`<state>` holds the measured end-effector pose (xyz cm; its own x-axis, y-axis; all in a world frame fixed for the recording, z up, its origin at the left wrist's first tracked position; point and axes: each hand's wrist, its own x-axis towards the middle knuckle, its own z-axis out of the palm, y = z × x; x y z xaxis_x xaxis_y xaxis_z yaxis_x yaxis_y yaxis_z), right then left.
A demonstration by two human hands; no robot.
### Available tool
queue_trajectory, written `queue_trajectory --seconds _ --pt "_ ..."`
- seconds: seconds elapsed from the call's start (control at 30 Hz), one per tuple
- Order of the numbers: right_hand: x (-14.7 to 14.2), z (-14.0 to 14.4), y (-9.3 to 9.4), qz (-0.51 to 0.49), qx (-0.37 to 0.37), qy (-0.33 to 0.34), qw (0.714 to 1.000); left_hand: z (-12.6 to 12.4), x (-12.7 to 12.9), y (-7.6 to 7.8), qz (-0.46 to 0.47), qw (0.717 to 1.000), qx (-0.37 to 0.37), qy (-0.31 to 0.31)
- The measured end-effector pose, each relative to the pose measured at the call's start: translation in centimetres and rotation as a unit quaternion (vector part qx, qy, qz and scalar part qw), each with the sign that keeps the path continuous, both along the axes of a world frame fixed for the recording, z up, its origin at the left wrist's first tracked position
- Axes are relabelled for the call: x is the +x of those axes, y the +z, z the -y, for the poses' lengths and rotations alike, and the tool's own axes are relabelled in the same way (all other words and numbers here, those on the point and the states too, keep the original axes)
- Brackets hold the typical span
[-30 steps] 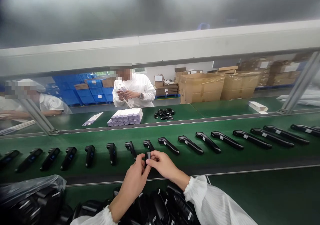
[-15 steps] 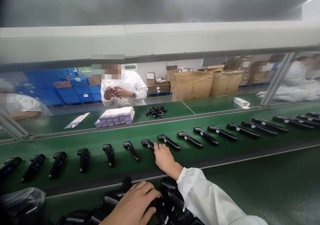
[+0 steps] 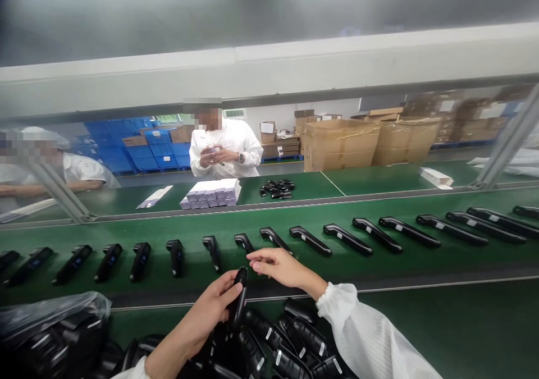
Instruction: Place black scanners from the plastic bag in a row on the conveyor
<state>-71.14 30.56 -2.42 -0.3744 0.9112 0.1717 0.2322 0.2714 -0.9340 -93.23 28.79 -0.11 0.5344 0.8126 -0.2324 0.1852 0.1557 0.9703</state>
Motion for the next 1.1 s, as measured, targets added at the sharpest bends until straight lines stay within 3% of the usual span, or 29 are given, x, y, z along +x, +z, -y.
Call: queue_trajectory --seconds 0.13,0.37,0.4,0.47,0.53,0.6,0.67,0.73,0.87,0.97,1.1 --pt "-1.2 0.9 0.8 -0.012 -0.047 0.036 0.998 0.6 0.6 0.3 0.017 0.999 0.044 0.001" --pt "-1.4 1.5 2.3 0.020 0.065 -0.086 0.994 0.0 0.5 -1.0 -0.010 0.998 0.030 0.049" --pt "-1.3 1.7 2.7 0.015 0.042 -0.070 0.997 -0.1 0.4 -1.1 -0.015 0.998 0.044 0.050" --pt "-1.4 2.0 3.2 -0.023 -0.072 -0.012 0.997 -0.3 0.3 -1.1 -0.039 0.992 0.105 0.051" --pt "-1.6 2.2 3.1 -0.083 -0.207 0.021 0.975 -0.3 0.5 -1.0 -0.088 0.978 0.184 0.049" --pt "-1.8 2.0 2.4 -0.129 -0.291 0.015 0.948 -0.2 0.7 -0.8 -0.123 0.961 0.246 0.040" --pt "-1.5 1.5 1.5 -0.150 -0.317 -0.005 0.937 -0.2 0.9 -0.8 -0.124 0.956 0.263 0.042" --pt "-0.4 0.8 0.7 -0.135 -0.291 -0.040 0.946 -0.3 0.8 -1.0 -0.115 0.963 0.239 0.053" --pt "3.0 -0.8 0.1 0.003 -0.150 -0.155 0.976 -0.6 0.1 -1.4 -0.117 0.977 0.173 0.039" --pt "4.6 -1.3 -0.4 0.106 -0.054 -0.227 0.967 -0.5 -0.2 -1.2 -0.115 0.982 0.148 0.027" --pt "4.9 -0.8 -2.2 0.198 0.136 -0.256 0.937 -0.1 -0.4 -0.6 -0.111 0.986 0.124 0.009"
